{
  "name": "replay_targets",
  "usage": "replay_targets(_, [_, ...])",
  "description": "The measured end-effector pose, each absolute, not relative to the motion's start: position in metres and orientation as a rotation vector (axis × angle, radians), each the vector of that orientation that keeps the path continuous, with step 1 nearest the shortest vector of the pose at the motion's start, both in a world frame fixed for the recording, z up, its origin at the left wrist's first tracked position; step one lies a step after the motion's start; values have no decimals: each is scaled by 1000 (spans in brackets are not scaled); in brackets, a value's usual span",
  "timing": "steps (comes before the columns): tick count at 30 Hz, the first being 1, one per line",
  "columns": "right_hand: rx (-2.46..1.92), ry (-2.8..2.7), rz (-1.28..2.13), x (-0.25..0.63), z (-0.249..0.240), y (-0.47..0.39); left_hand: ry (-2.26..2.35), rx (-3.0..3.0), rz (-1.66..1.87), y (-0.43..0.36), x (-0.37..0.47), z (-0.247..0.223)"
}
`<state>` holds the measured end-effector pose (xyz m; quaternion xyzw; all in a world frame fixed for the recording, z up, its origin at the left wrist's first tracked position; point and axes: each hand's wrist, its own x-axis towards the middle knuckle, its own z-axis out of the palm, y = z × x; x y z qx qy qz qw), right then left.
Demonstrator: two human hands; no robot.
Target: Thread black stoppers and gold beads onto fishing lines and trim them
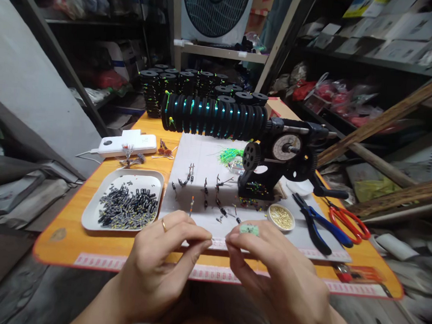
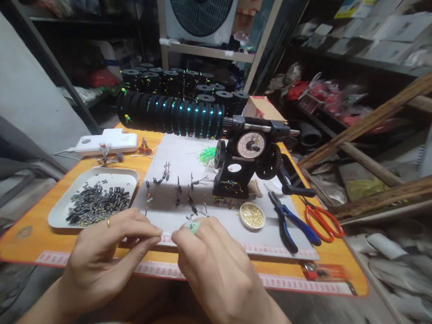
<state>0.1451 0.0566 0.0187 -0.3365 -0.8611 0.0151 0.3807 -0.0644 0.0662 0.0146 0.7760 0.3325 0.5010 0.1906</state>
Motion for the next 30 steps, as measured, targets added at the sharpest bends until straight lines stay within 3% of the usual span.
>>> replay_targets(14, [-850, -2114, 20, 135, 20, 55, 968, 2248, 1439, 66, -64, 11])
replay_targets(23, [-760, -2064, 192, 132, 25, 57, 839, 2198, 1492, 65, -59, 14])
replay_targets(30, [-843, -1763, 510, 129, 21, 51, 931, 1903, 1419, 61, -60, 20])
